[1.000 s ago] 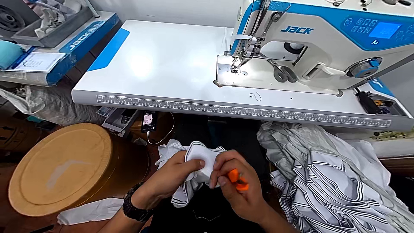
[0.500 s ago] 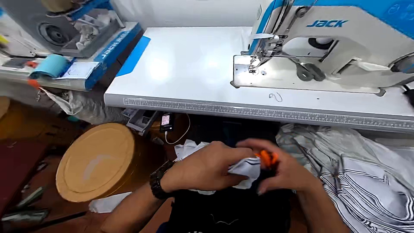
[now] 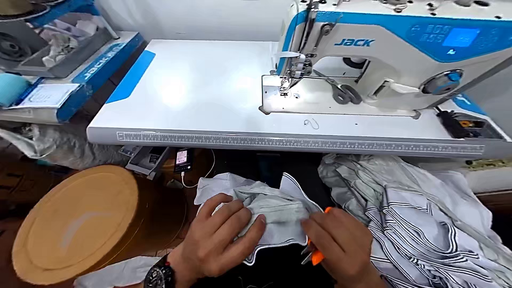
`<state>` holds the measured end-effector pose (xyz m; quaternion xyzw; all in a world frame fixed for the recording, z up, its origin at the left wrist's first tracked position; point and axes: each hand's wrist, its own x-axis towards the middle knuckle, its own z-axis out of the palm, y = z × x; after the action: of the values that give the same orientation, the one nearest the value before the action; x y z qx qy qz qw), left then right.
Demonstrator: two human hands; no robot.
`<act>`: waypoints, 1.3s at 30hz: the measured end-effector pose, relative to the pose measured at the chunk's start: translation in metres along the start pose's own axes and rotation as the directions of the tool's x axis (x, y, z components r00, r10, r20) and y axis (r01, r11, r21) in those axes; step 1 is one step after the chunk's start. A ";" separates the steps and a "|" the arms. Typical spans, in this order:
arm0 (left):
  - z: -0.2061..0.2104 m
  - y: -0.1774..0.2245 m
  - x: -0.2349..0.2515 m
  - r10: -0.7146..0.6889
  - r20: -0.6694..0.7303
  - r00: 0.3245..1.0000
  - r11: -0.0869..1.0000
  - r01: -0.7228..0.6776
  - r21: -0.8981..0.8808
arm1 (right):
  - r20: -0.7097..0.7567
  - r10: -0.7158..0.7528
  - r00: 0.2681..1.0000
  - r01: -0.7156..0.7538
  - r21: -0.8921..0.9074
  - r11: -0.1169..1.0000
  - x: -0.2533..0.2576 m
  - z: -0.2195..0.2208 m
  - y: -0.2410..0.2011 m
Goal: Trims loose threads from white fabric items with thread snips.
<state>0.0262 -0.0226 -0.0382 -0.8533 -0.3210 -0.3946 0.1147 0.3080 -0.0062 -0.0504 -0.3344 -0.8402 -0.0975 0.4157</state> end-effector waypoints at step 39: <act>-0.016 -0.003 -0.016 0.312 -0.010 0.950 0.945 -0.312 -0.096 | 0.746 -0.320 0.585 -0.636 0.177 -0.751 0.014 0.003 -0.043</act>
<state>0.0066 -0.0350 -0.0398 -0.8988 -0.1630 -0.3843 0.1337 0.2728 -0.0307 -0.0369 -0.0454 -0.2618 0.9467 0.1821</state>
